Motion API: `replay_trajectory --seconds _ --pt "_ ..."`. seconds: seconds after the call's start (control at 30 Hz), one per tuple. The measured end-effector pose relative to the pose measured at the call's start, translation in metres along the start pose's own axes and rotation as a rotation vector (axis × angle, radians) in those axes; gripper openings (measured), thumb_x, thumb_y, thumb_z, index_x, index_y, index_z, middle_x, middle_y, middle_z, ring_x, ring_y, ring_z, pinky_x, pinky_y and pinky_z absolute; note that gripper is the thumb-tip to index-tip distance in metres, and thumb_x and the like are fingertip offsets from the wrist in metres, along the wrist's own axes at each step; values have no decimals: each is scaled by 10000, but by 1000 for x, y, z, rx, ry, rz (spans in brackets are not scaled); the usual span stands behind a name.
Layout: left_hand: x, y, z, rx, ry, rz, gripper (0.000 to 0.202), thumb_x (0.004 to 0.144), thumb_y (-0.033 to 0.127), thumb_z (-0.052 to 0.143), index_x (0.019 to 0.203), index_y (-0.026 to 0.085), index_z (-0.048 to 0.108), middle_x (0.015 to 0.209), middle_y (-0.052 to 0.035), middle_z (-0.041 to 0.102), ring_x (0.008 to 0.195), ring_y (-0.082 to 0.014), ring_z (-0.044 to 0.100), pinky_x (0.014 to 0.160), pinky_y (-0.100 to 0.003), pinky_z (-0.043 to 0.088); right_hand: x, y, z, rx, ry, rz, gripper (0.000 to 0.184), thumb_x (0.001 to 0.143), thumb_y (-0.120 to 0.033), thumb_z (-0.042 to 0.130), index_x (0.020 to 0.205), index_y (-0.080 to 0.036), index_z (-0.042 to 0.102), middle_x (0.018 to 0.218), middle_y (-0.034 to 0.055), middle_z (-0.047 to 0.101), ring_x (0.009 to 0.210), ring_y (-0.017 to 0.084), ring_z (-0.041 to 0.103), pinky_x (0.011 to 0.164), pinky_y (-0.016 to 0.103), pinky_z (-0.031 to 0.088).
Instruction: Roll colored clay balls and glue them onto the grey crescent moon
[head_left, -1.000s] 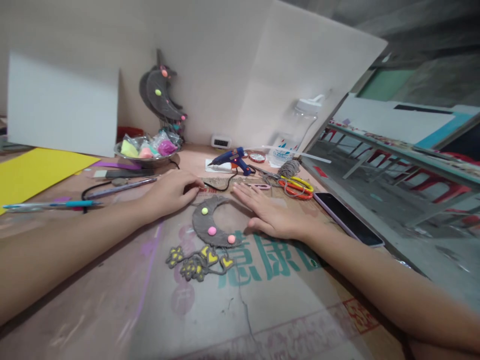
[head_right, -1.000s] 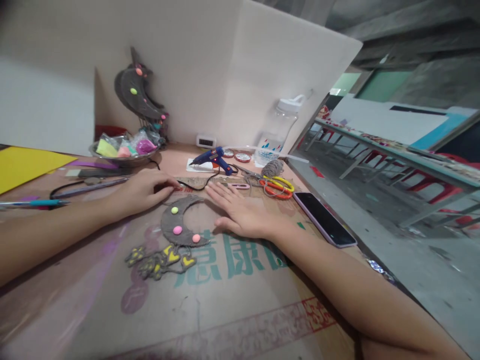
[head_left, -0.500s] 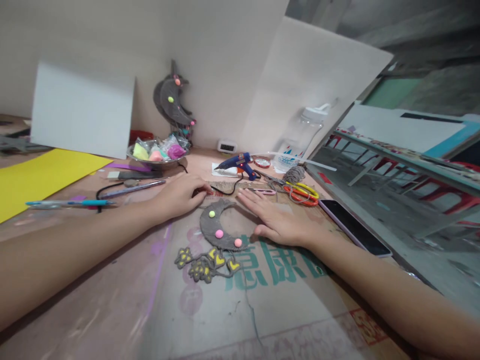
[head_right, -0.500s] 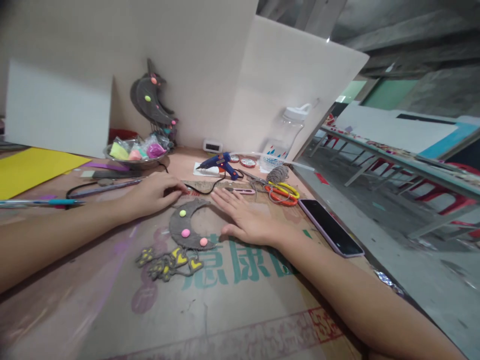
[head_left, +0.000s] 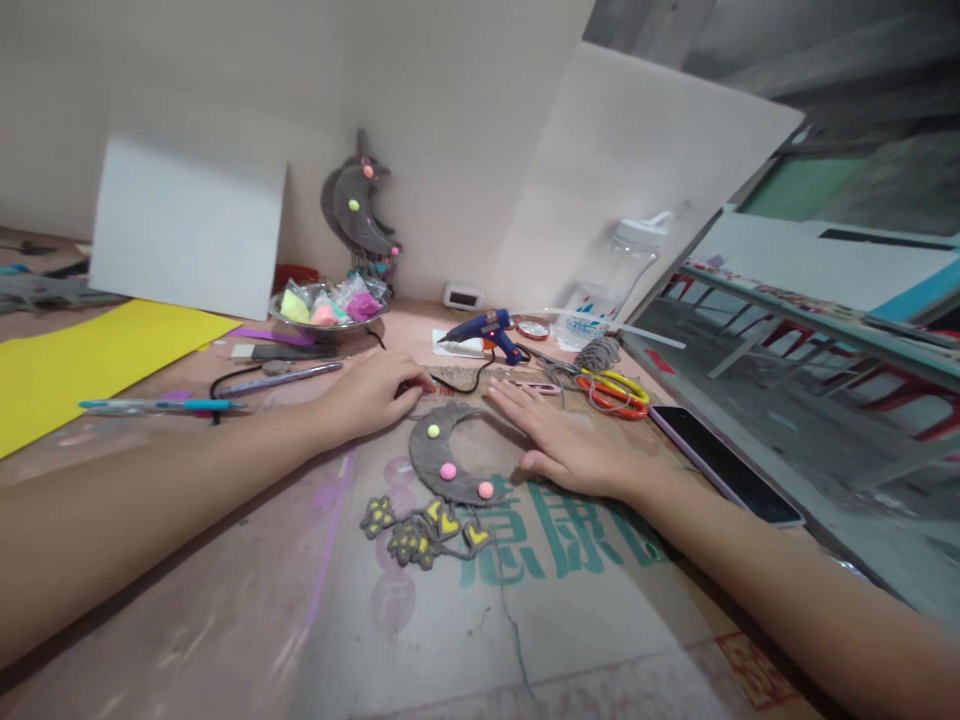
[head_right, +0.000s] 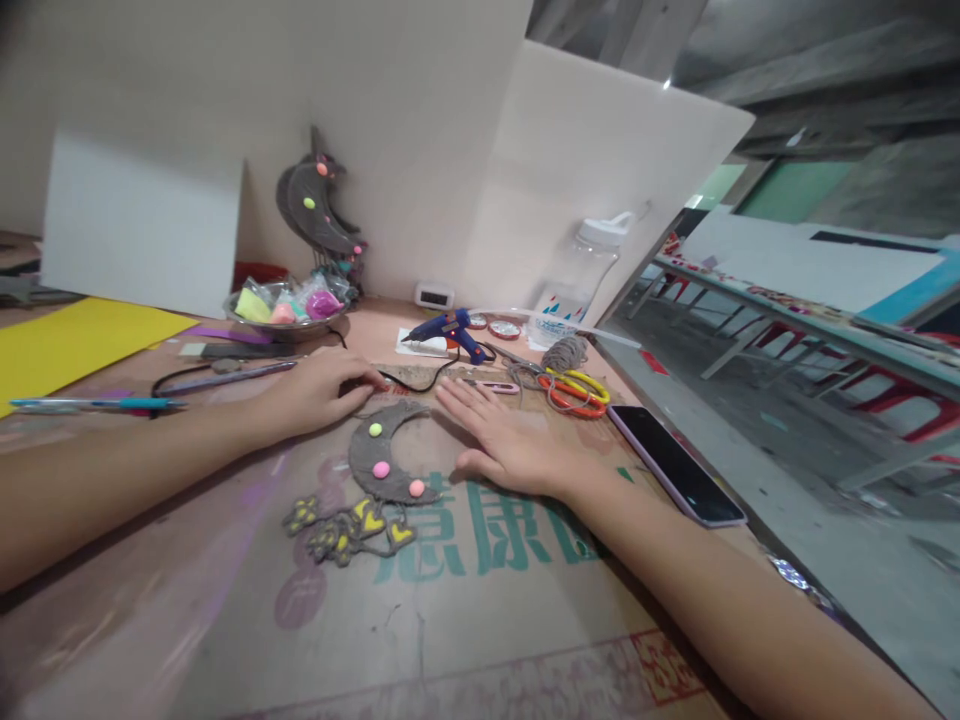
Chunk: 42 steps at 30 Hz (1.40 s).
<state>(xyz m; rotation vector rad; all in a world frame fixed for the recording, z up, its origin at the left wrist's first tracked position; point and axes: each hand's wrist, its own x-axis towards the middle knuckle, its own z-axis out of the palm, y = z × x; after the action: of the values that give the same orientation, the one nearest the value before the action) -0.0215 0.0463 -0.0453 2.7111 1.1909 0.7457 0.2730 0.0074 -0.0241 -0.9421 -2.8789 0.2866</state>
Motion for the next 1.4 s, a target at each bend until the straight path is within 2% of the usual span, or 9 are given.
replay_trajectory --seconds 0.17,0.4,0.53,0.67,0.77,0.93,1.07,1.2,1.4 --pt "0 -1 1 -10 13 9 235 847 204 482 968 209 684 959 -35 700 913 -201 604 811 -332 413 20 -10 11 43 52 -101 715 941 -584 244 1516 -247 -15 1588 67 67 1458 233 39 1175 513 75" --pt "0 1 -1 5 5 17 243 836 194 478 966 207 683 965 -42 695 917 -205 602 807 -341 415 2 14 -2 -23 30 31 728 938 -564 318 1520 -210 61 1583 92 83 1456 256 52 1172 518 85" --pt "0 2 -1 -13 10 16 257 845 202 470 988 205 685 965 -49 695 920 -203 600 816 -340 428 3 -2 1 -16 10 -35 750 927 -565 361 1519 -226 51 1582 85 89 1455 257 58 1168 527 82" --pt "0 2 -1 0 -1 12 265 849 213 468 1002 204 684 968 -55 694 914 -204 600 822 -344 429 20 -13 9 4 37 -110 710 944 -563 294 1518 -236 32 1583 73 87 1458 234 36 1172 521 62" --pt "0 2 -1 12 -10 14 268 835 204 479 1011 209 681 974 -52 694 922 -206 599 815 -342 423 23 -2 9 3 56 -65 674 960 -541 254 1518 -234 37 1583 74 90 1458 227 40 1175 518 60" --pt "0 3 -2 28 -13 17 260 838 197 473 993 211 681 975 -42 694 911 -203 597 797 -334 417 5 15 -1 -26 55 41 693 953 -533 313 1519 -220 65 1583 88 77 1457 250 25 1171 529 45" --pt "1 2 -2 33 -18 20 266 856 229 462 999 212 686 960 -53 696 911 -211 598 814 -344 413 2 0 2 13 -1 -38 739 932 -555 366 1518 -236 48 1585 78 62 1458 244 16 1171 527 61" --pt "1 0 -1 40 -25 25 262 868 243 460 1011 214 677 971 -50 695 908 -210 600 816 -341 413 16 -17 10 63 35 -151 728 942 -571 294 1515 -242 -11 1588 69 50 1459 219 2 1176 511 34" --pt "0 1 0 53 -27 20 261 879 262 452 994 208 679 968 -55 688 907 -204 598 826 -342 409 15 -3 7 50 45 -62 666 964 -540 231 1518 -232 24 1585 77 84 1459 222 26 1175 510 39"
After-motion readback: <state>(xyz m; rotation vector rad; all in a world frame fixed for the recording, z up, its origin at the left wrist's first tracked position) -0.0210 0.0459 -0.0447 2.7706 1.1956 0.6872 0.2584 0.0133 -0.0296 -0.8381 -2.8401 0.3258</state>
